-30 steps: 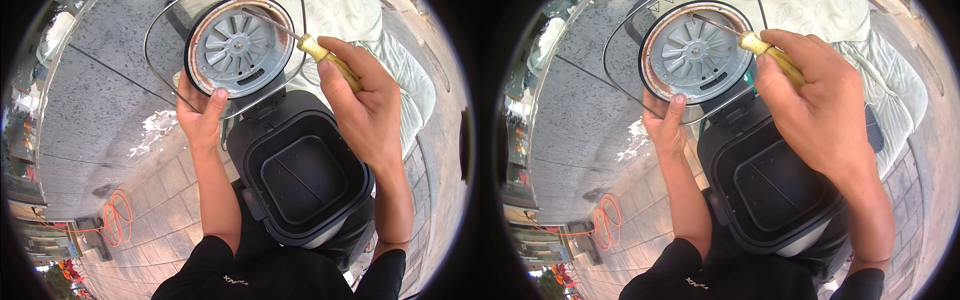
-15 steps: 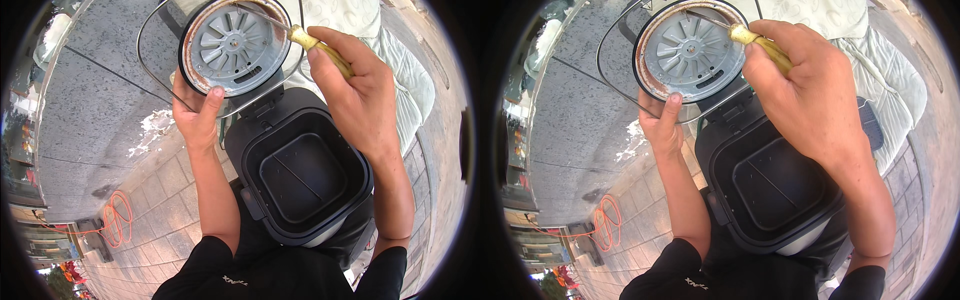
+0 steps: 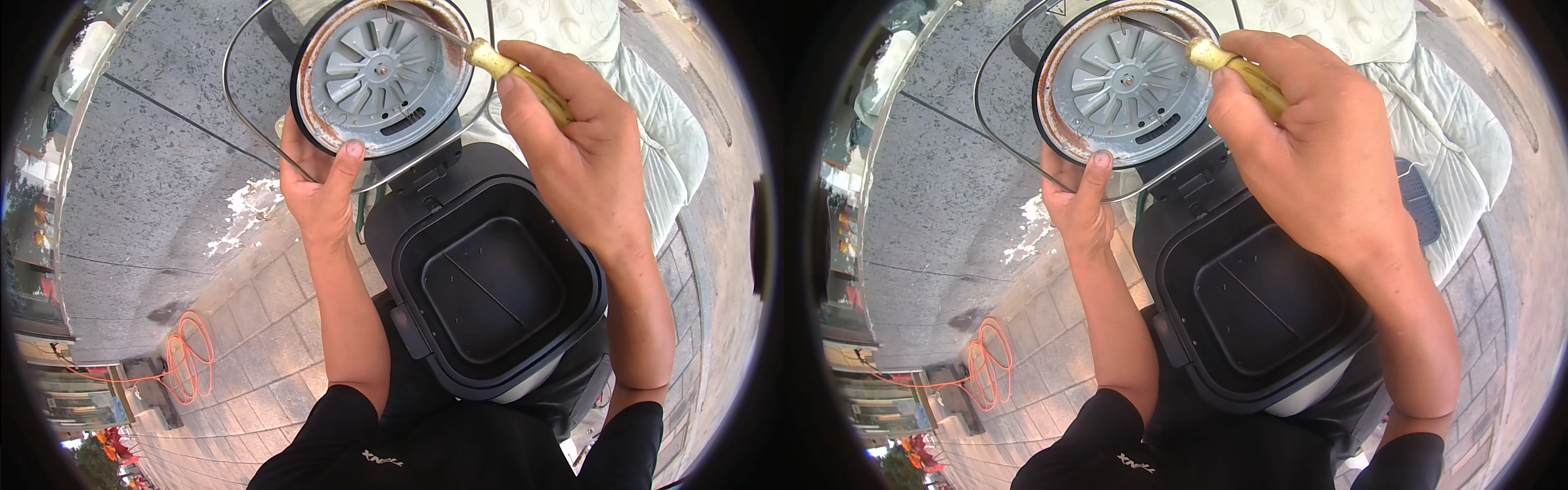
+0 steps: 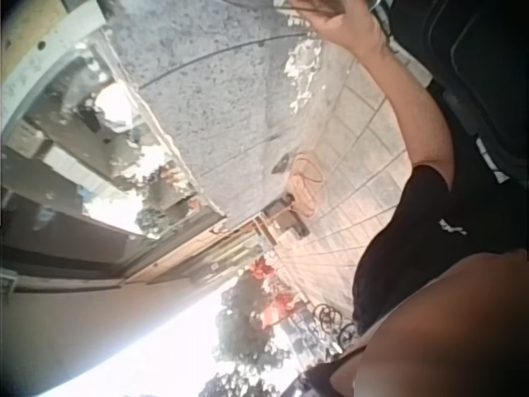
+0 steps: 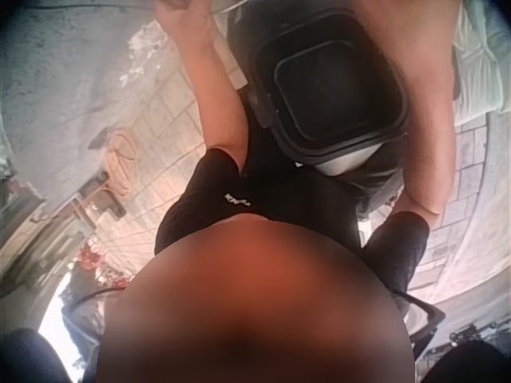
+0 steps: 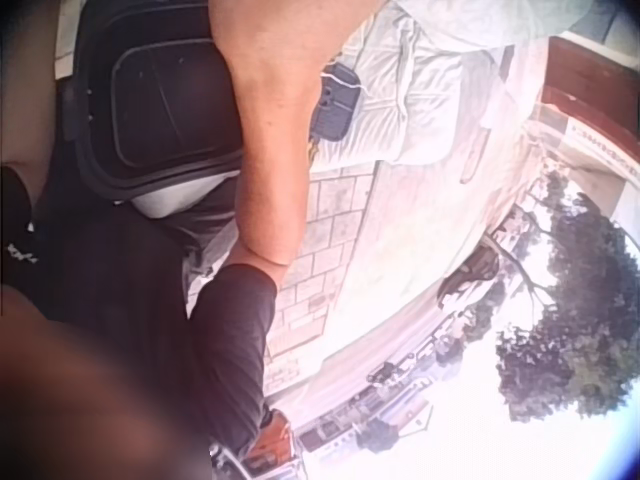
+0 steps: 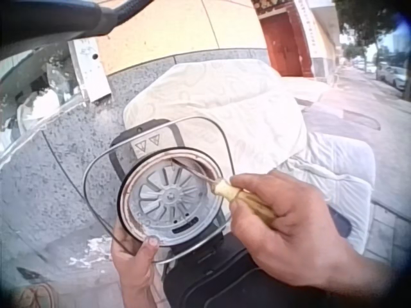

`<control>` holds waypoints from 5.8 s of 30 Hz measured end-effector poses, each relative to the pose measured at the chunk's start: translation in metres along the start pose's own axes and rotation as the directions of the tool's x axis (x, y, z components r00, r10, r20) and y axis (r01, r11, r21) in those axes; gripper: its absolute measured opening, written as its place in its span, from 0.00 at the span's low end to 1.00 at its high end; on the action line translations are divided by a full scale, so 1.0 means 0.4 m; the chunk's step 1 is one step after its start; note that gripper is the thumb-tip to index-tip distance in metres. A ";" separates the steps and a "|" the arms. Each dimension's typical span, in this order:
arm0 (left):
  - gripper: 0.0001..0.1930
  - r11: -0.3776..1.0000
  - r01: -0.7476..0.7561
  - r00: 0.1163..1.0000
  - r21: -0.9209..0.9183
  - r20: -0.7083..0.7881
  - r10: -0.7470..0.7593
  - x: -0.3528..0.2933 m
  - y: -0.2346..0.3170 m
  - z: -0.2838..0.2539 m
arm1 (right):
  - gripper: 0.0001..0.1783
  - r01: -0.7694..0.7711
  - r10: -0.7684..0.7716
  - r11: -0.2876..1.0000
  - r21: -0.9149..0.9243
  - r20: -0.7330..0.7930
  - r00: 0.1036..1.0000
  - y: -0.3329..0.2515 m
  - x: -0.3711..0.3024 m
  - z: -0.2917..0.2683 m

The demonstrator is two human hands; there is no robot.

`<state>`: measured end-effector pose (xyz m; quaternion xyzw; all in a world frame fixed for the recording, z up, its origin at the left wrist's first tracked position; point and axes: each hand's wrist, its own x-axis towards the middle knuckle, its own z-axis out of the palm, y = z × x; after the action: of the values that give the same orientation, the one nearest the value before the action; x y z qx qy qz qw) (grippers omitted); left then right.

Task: The person uses a yellow-handled screwdriver to scrape the interior of a circular metal appliance component. They then switch to a blue electric screwdriver to tighten screws on the same component. Finally, they return to using the yellow-handled screwdriver to scrape the interior again.

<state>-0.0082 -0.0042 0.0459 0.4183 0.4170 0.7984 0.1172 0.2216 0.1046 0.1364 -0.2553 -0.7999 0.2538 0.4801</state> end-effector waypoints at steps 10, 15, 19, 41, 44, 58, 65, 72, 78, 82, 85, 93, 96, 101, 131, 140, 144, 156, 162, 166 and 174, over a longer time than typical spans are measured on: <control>0.41 1.000 0.001 1.000 -0.013 0.018 -0.001 -0.001 0.001 -0.010 | 0.19 0.369 -0.392 0.840 -0.398 0.024 0.920 -0.041 -0.013 0.006; 0.41 1.000 -0.002 1.000 -0.024 0.031 0.003 -0.001 0.006 -0.007 | 0.22 0.583 -0.653 0.564 -0.584 0.116 0.748 -0.018 0.022 -0.006; 0.41 0.999 -0.009 0.999 -0.034 0.034 0.010 -0.003 0.002 -0.010 | 0.18 0.533 -0.577 0.681 -0.502 0.081 0.813 -0.022 0.022 -0.005; 0.40 0.999 -0.031 0.999 0.021 0.046 0.030 -0.006 0.012 -0.014 | 0.13 -0.119 0.164 0.972 -0.201 0.228 0.960 -0.084 0.053 -0.033; 0.40 0.999 -0.038 0.997 0.018 0.065 0.036 -0.002 0.008 -0.002 | 0.19 -0.677 0.511 0.675 0.294 0.475 0.716 -0.051 0.088 -0.063; 0.40 0.999 -0.042 0.998 0.023 0.050 0.041 -0.004 0.004 -0.006 | 0.08 0.379 -0.333 0.718 -0.583 0.191 0.924 -0.112 0.059 -0.012; 0.40 0.996 -0.069 0.995 0.054 0.078 0.064 0.000 0.008 -0.011 | 0.12 0.223 -0.176 0.899 -0.377 0.155 0.972 -0.097 0.065 -0.019; 0.40 0.999 -0.035 0.998 0.031 0.050 0.033 -0.004 0.009 0.003 | 0.21 -0.320 0.297 0.946 0.045 0.272 0.915 -0.046 0.096 -0.039; 0.40 0.998 -0.036 0.999 0.050 0.031 0.034 -0.008 0.015 0.001 | 0.21 -0.722 0.462 0.524 0.452 0.561 0.687 -0.061 0.104 -0.031; 0.40 0.996 -0.049 0.999 0.074 0.023 0.048 -0.006 0.005 0.002 | 0.17 -0.731 0.456 0.556 0.395 0.590 0.666 -0.065 0.094 -0.045; 0.39 0.996 -0.039 0.999 0.077 -0.005 0.039 -0.006 0.017 -0.004 | 0.16 -0.660 0.408 0.710 0.247 0.619 0.671 -0.057 0.056 -0.083; 0.39 1.000 0.020 1.000 0.011 -0.003 -0.020 -0.006 0.009 -0.008 | 0.16 -0.560 0.459 0.730 0.392 0.327 0.826 0.174 0.020 -0.025; 0.38 0.999 0.038 0.999 0.013 -0.031 -0.038 -0.009 0.010 -0.001 | 0.20 -0.520 0.463 0.777 0.354 0.238 0.854 0.220 0.073 0.028; 0.35 0.998 0.008 1.000 0.062 -0.025 -0.007 -0.012 0.005 -0.015 | 0.19 -0.462 0.402 0.784 0.414 0.228 0.887 0.265 0.093 0.122; 0.13 0.953 -0.187 0.931 0.239 -0.266 0.249 -0.051 0.004 -0.025 | 0.16 -0.409 0.347 0.756 0.511 0.217 0.912 0.275 0.094 0.125; 0.13 0.973 -0.169 0.952 0.156 -0.230 0.202 -0.043 0.013 -0.037 | 0.15 -0.419 0.367 0.737 0.530 0.207 0.907 0.268 0.103 0.132; 0.13 0.966 -0.193 0.935 0.171 -0.267 0.234 -0.042 0.010 -0.013 | 0.19 -0.425 0.357 0.723 0.545 0.232 0.905 0.284 0.096 0.129; 0.12 0.965 -0.177 0.936 0.192 -0.270 0.226 -0.055 0.002 -0.019 | 0.18 -0.442 0.371 0.707 0.552 0.242 0.896 0.295 0.087 0.140; 0.14 0.967 -0.167 0.933 0.191 -0.286 0.217 -0.053 0.008 -0.003 | 0.17 -0.440 0.377 0.703 0.558 0.232 0.897 0.281 0.099 0.134; 0.15 0.971 -0.164 0.934 0.177 -0.288 0.210 -0.049 0.009 -0.002 | 0.15 -0.452 0.402 0.689 0.567 0.221 0.889 0.269 0.095 0.137; 0.11 0.976 -0.174 0.941 0.129 -0.270 0.204 -0.049 0.004 -0.013 | 0.17 -0.488 0.407 0.684 0.541 0.272 0.872 0.272 0.095 0.118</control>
<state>0.0002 -0.0186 0.0345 0.3441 0.4279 0.8347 -0.0423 0.1817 0.2027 0.0705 -0.2627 -0.6214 0.6168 0.4055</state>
